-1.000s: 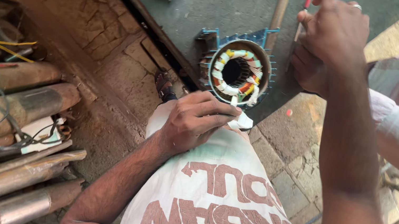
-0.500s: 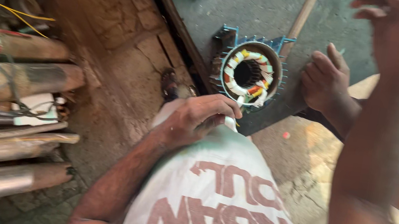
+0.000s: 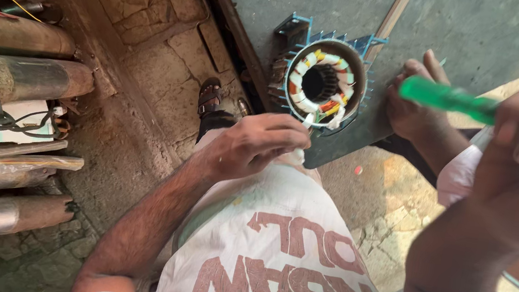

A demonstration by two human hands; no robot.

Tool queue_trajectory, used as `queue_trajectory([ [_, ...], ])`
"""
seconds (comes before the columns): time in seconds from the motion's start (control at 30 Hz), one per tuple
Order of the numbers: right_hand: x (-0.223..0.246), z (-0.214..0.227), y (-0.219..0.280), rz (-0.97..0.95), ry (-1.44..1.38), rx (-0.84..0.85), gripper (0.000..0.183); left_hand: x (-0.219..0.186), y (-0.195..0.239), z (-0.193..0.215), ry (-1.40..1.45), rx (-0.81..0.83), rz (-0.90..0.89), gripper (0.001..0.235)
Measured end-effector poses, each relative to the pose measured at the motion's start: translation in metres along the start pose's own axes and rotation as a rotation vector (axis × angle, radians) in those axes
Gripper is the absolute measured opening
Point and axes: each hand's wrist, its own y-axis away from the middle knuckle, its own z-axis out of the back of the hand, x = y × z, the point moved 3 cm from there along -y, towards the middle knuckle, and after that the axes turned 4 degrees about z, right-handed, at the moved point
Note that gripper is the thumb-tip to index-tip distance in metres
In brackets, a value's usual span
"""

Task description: The person wraps white insulating tape around the stator windings of a blue electric motor. They repeatedly adjust the tape, use a screwdriver to press it into place, and trim excess tape with scissors. The motor remains on the workbench throughout the clip.

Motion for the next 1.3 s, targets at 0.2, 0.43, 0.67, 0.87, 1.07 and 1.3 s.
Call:
queue_trajectory([
  [0.2, -0.002, -0.074, 0.022, -0.019, -0.411, -0.013, 0.056, 0.006, -0.004, 0.018, 0.175, 0.089, -0.003, 0.026],
  [0.43, 0.004, -0.114, -0.006, 0.178, -0.419, -0.227, 0.054, 0.013, -0.012, 0.027, 0.121, 0.193, -0.145, 0.022],
  [0.67, -0.02, -0.185, -0.037, 0.148, -0.202, -0.181, 0.051, 0.033, -0.019, 0.031, 0.065, 0.317, -0.241, 0.031],
  [0.87, -0.026, -0.128, -0.021, 0.208, -0.24, -0.19, 0.05, 0.046, -0.023, 0.03, 0.029, 0.397, -0.317, 0.039],
  [1.07, -0.043, -0.118, -0.023, 0.173, -0.22, -0.309, 0.05, 0.05, -0.02, 0.033, -0.013, 0.423, -0.351, 0.04],
  [1.3, -0.029, -0.152, 0.017, 0.102, -0.333, -0.3, 0.053, 0.059, -0.02, 0.031, 0.048, 0.432, -0.392, 0.039],
])
